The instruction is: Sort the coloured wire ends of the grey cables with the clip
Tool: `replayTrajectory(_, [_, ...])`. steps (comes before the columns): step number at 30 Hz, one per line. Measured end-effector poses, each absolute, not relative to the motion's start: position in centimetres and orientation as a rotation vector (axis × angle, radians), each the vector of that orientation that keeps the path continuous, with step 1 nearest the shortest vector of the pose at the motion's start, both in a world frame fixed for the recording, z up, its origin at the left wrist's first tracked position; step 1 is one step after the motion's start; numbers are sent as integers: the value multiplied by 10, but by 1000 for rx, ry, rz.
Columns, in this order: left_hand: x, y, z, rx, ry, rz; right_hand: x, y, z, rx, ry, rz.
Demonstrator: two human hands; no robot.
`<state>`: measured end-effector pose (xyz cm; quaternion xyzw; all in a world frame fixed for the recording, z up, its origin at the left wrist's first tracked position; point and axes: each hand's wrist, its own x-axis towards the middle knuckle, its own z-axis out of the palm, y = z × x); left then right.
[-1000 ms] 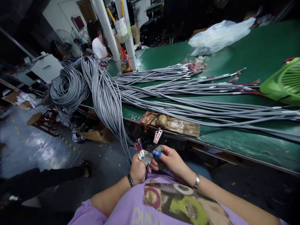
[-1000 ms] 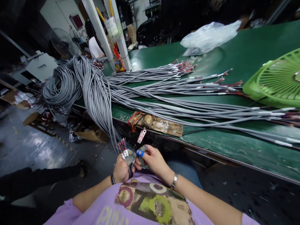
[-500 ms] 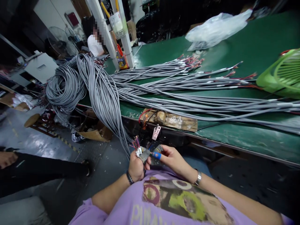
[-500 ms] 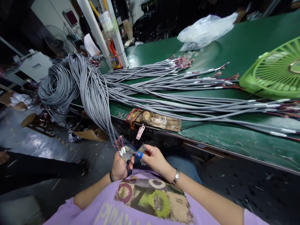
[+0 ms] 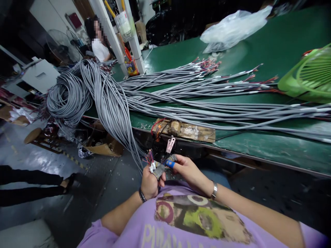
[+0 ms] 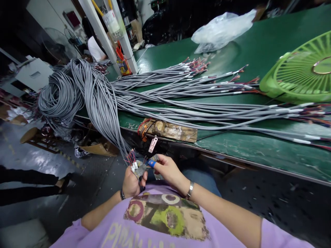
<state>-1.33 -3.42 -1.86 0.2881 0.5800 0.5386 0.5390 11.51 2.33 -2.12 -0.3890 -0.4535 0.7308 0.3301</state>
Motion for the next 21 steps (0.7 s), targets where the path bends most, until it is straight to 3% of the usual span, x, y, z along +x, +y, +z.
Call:
replayTrajectory(14, [-20,-34,-16,677,1358,1277,128,29,-23,-1032,-1044,1919])
replayTrajectory(21, [-22,-38,-4,850,1332,982,138,40,-5,-917,-1219,2071])
